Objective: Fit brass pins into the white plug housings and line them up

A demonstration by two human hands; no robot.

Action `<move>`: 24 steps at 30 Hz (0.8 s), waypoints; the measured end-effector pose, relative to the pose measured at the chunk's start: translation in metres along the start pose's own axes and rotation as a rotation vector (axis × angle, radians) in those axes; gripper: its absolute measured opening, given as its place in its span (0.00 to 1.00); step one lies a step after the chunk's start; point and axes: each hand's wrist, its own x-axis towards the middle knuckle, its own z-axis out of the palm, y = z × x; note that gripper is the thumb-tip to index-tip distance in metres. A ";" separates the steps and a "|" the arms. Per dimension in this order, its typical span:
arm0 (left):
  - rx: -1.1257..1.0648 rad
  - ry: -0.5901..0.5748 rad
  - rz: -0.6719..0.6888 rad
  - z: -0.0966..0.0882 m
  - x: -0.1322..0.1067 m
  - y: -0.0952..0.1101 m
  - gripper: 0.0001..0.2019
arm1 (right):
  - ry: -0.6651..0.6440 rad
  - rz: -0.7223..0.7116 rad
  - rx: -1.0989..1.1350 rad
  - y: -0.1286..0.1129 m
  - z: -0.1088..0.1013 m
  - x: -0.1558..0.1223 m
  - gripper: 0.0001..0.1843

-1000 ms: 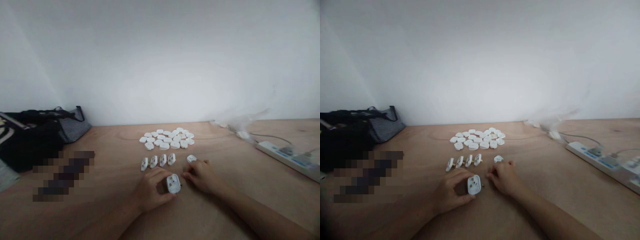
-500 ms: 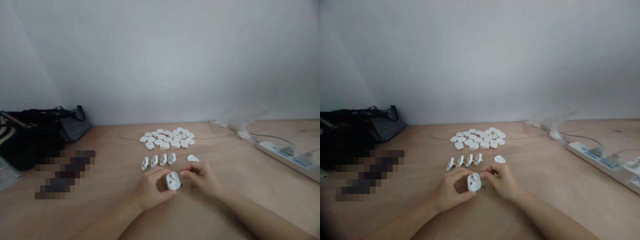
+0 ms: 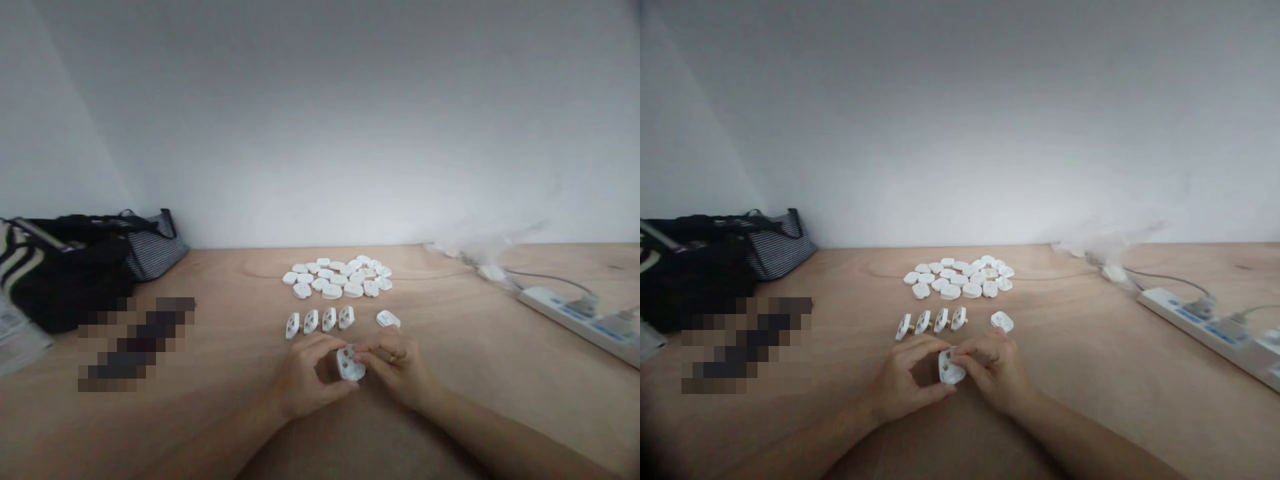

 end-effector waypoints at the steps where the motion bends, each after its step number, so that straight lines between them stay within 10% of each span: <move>1: -0.002 -0.002 -0.003 0.000 0.000 0.000 0.19 | 0.002 -0.016 -0.023 0.000 0.000 0.000 0.07; 17: -0.042 -0.001 -0.012 0.000 0.001 0.003 0.17 | -0.055 -0.229 -0.134 -0.001 -0.007 0.002 0.06; 24: -0.074 -0.003 -0.018 -0.001 0.001 0.000 0.19 | -0.079 0.004 -0.075 0.007 -0.024 0.004 0.36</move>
